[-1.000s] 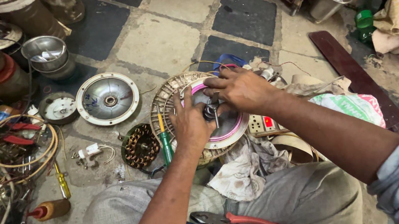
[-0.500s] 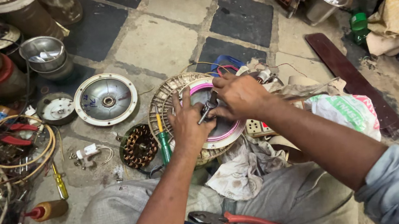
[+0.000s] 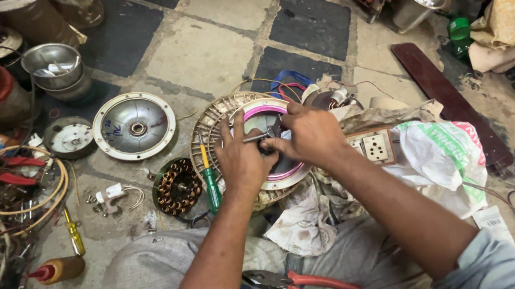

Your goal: The person is repairing a ceiling fan motor by hand and with pliers, manipulating internal wires and components while the assembly sits on the floor.

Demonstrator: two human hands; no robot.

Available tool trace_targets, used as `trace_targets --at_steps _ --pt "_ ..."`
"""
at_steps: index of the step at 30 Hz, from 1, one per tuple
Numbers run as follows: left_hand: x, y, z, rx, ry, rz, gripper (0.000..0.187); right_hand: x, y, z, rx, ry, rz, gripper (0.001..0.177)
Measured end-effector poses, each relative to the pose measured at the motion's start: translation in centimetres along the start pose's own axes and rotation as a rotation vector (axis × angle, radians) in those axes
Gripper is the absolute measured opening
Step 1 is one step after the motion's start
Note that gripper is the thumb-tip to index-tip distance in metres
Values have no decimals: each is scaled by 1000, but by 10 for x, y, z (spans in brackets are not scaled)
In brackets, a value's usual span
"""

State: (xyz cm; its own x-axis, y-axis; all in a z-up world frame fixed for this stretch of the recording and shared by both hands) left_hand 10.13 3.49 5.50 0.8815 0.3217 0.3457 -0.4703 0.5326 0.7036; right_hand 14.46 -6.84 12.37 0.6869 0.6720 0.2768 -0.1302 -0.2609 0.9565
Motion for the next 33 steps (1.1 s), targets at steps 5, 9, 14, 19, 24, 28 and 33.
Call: trace_targets --at_steps 5,9,14,19,24,28,33 --pt "-4 -10 -7 62 26 -47 47 -5 -1 -11 -78 -219 19 57" --pt "1 -1 -2 70 -6 32 33 -9 -10 -5 -65 -514 -137 62" --pt "0 -4 -8 4 58 -57 46 2 11 3 243 -305 -99 68" --pt "4 -5 -6 21 58 -93 45 17 11 -11 285 270 -268 75" --pt "7 -6 -4 15 38 -110 57 29 -5 -21 436 441 -446 73" --pt "7 -13 -7 64 67 -176 55 34 -19 -31 130 537 -646 67" --pt "8 -10 -3 49 32 -130 67 38 6 -67 -127 962 -437 76"
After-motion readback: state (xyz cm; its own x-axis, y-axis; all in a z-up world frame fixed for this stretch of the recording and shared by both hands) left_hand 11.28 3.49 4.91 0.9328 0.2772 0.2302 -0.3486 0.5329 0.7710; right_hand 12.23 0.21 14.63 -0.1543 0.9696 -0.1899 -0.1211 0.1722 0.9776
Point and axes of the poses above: each hand's wrist, its own x-axis towards the middle knuckle, its own y-axis out of the back of the hand, z = x × y, the point moved 10 cm from there along x, towards the middle knuckle, and after that the axes turned 4 degrees about z, right-handed, at the moved point
